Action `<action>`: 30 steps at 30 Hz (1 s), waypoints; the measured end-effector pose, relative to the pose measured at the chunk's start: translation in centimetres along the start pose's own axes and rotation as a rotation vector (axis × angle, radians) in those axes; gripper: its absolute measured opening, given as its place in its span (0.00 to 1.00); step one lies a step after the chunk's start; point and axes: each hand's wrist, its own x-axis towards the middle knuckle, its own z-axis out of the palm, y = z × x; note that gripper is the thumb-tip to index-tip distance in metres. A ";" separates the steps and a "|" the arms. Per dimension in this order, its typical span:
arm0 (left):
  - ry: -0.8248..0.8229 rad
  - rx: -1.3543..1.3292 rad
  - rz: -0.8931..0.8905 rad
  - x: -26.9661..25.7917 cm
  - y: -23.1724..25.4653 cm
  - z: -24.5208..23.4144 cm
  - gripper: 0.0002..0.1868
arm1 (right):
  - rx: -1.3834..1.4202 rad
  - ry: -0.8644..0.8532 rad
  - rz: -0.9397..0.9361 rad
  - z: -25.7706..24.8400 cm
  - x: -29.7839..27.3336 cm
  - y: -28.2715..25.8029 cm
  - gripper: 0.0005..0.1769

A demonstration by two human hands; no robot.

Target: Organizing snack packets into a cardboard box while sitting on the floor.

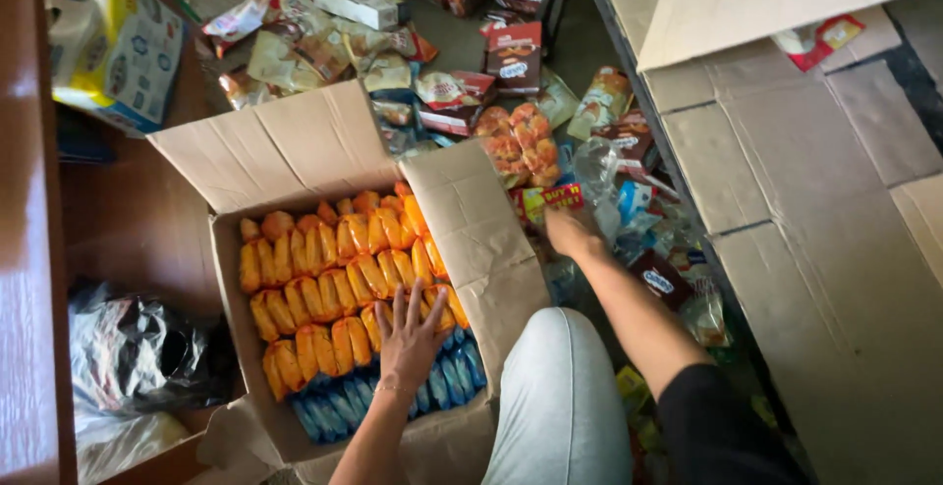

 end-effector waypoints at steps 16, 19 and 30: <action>-0.044 -0.025 -0.025 0.2 0.5 0.0 0.40 | 0.435 0.276 0.547 -3.4 -1.4 6.5 0.16; -0.034 -0.018 -0.015 -0.2 0.6 0.5 0.39 | 0.603 0.454 0.599 -6.6 -2.1 3.4 0.21; -0.079 -0.050 0.024 0.1 0.0 -1.4 0.38 | 0.010 0.061 -0.161 -2.3 1.5 -2.6 0.37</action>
